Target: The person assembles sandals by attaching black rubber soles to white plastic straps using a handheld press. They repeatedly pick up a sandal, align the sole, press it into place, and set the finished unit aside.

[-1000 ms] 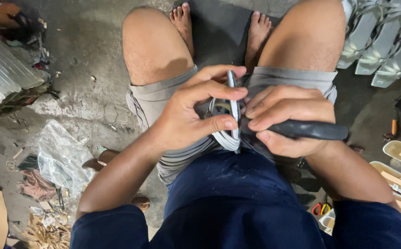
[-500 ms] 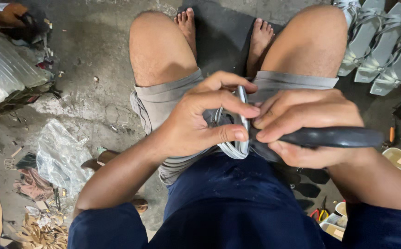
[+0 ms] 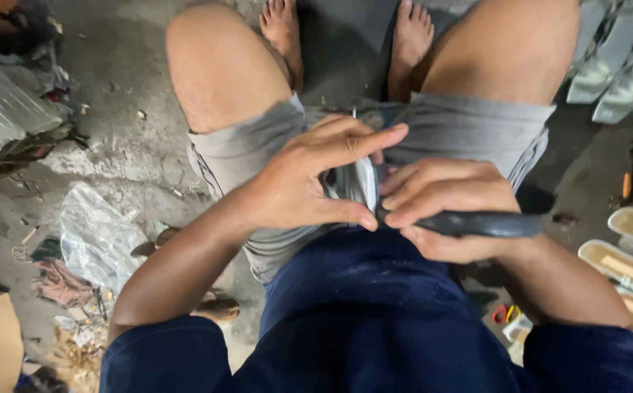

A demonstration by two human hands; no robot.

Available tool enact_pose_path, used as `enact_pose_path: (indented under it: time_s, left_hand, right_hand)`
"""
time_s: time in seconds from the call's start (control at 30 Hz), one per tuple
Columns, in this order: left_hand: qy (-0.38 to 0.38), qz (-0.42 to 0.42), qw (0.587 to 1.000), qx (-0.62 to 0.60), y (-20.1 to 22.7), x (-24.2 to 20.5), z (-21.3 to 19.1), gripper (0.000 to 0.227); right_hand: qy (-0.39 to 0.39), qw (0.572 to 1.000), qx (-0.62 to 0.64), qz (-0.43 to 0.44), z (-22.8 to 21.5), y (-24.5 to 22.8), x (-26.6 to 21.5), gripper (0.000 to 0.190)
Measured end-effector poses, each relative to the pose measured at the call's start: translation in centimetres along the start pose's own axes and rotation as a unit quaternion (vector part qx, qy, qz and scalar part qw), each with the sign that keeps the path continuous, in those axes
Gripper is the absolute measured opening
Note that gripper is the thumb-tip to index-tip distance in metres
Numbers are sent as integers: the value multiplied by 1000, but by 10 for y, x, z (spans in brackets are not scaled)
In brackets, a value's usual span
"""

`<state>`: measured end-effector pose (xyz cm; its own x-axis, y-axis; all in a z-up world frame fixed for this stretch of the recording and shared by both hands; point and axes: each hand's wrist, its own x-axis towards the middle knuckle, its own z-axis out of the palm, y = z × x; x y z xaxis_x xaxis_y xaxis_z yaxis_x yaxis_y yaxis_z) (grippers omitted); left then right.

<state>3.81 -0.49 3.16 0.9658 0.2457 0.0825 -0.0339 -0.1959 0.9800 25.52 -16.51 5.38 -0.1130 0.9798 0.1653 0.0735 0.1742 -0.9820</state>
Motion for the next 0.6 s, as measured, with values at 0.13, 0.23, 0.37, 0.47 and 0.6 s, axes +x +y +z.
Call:
enact_pose_path:
  time_s: [0.13, 0.23, 0.37, 0.47, 0.6]
  left_hand:
    - [-22, -14, 998, -53, -17, -8, 12, 74]
    - [-8, -10, 998, -68, -22, -16, 24, 67]
    - [-27, -43, 994, -95, -26, -26, 34, 67]
    - [-39, -33, 995, -82, -28, -27, 42, 60]
    - [-11, -33, 996, -85, -29, -30, 48, 54]
  right_hand:
    - [21, 997, 64, 46, 9, 17, -12, 11]
    - [22, 997, 70, 21, 16, 28, -20, 10]
    - [12, 995, 81, 51, 17, 33, -28, 12]
    - [21, 994, 83, 62, 20, 35, -31, 12]
    - [20, 997, 49, 59, 20, 36, -36, 12]
